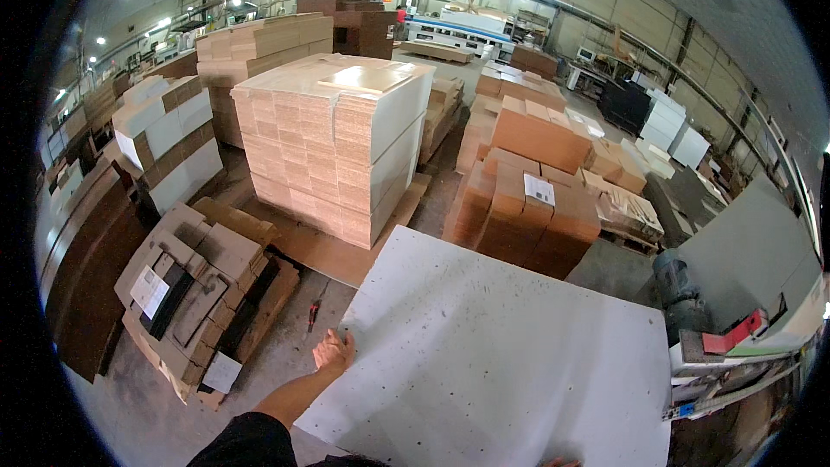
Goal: The person picks up dark wooden panels from a pile on the floor and carries them to a white workbench. They place the panels onto the bench, then pick them up again and return them to the floor pile, repeating this process with several panels.
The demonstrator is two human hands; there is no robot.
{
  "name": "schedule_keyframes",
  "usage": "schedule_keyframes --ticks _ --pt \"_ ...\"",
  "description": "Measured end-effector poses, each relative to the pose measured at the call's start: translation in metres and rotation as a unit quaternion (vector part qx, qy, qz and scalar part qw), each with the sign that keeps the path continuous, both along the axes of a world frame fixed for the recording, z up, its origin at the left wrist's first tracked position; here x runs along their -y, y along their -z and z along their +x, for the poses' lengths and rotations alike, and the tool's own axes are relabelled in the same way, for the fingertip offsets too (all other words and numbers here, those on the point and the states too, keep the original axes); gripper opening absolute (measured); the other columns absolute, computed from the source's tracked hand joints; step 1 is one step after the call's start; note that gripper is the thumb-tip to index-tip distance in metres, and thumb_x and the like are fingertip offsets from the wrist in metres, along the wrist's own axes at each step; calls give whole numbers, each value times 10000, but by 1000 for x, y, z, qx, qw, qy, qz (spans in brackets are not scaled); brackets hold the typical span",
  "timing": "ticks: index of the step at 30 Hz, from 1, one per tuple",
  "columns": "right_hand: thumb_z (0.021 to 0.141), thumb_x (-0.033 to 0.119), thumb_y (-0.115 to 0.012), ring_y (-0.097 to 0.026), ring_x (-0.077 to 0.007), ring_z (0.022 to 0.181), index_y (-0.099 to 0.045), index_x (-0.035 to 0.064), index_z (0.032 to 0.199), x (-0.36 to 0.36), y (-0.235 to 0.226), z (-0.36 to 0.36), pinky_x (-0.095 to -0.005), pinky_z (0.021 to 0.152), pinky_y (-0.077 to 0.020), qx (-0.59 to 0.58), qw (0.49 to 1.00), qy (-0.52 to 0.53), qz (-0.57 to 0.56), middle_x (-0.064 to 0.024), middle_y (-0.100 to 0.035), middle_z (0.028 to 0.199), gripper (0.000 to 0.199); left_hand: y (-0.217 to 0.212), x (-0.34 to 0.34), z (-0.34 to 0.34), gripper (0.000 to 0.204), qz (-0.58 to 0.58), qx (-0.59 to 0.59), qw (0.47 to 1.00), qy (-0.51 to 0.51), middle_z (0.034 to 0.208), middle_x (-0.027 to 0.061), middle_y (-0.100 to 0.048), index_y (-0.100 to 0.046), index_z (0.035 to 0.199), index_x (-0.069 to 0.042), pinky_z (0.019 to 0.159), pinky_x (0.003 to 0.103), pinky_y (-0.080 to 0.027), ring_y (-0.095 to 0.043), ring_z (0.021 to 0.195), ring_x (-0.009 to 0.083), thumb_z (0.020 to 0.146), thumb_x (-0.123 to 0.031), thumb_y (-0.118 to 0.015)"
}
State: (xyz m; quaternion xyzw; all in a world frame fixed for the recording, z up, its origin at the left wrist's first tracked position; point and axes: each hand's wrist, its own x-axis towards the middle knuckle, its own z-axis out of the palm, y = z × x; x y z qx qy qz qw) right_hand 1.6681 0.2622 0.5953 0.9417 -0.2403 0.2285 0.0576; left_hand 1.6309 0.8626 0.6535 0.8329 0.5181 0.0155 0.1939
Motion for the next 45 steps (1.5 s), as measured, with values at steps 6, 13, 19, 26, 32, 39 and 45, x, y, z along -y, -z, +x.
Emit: schedule_keyframes --ticks 6,13,19,26,32,39,45 --pt "893 454 -612 -502 -392 1271 -563 64 1337 5 5 -2 -608 968 -419 18 1000 -8 -9 -227 -497 1428 593 7 -2 3 564 -6 -2 1000 1 1119 240 -676 -512 1151 -6 909 498 -509 -673 1025 379 967 -534 -440" --pt "879 506 -582 -483 -394 1295 -547 68 1379 5 10 -2 -609 998 -399 14 1000 9 14 -221 -489 1445 666 10 -4 1 550 0 1 1000 18 1067 260 -673 -505 1118 6 889 512 -517 -674 997 403 982 -523 -436" --pt "880 516 -582 -462 -390 1319 -533 68 1401 7 12 -2 -603 1023 -385 -16 999 23 19 -214 -473 1466 689 8 -2 0 556 2 6 1000 14 1075 262 -672 -508 1125 9 885 513 -519 -673 999 406 981 -524 -436" --pt "874 555 -601 -424 -387 1360 -521 52 1400 6 6 -4 -608 1028 -377 -32 999 12 32 -203 -458 1486 732 1 1 0 572 7 3 1000 7 1106 258 -670 -508 1168 15 895 508 -518 -670 1021 399 979 -520 -441" --pt "881 545 -603 -410 -387 1371 -511 48 1402 3 0 -5 -602 1036 -372 -43 998 8 35 -204 -443 1497 726 2 -1 0 576 -13 -2 1000 10 1140 255 -662 -501 1185 12 905 512 -514 -667 1036 403 982 -522 -434" --pt "892 527 -584 -397 -383 1379 -514 48 1397 4 -2 -4 -594 1040 -372 -87 994 23 60 -216 -429 1501 700 2 -1 -1 563 -15 0 1000 -6 1126 251 -665 -502 1164 3 933 509 -495 -666 1033 409 980 -525 -441" --pt "899 518 -562 -421 -389 1359 -532 41 1372 6 9 -6 -592 1018 -386 -30 999 12 37 -226 -440 1491 672 10 -2 -1 549 5 12 1000 3 1106 240 -671 -507 1153 -7 896 522 -491 -670 1004 405 971 -524 -477"
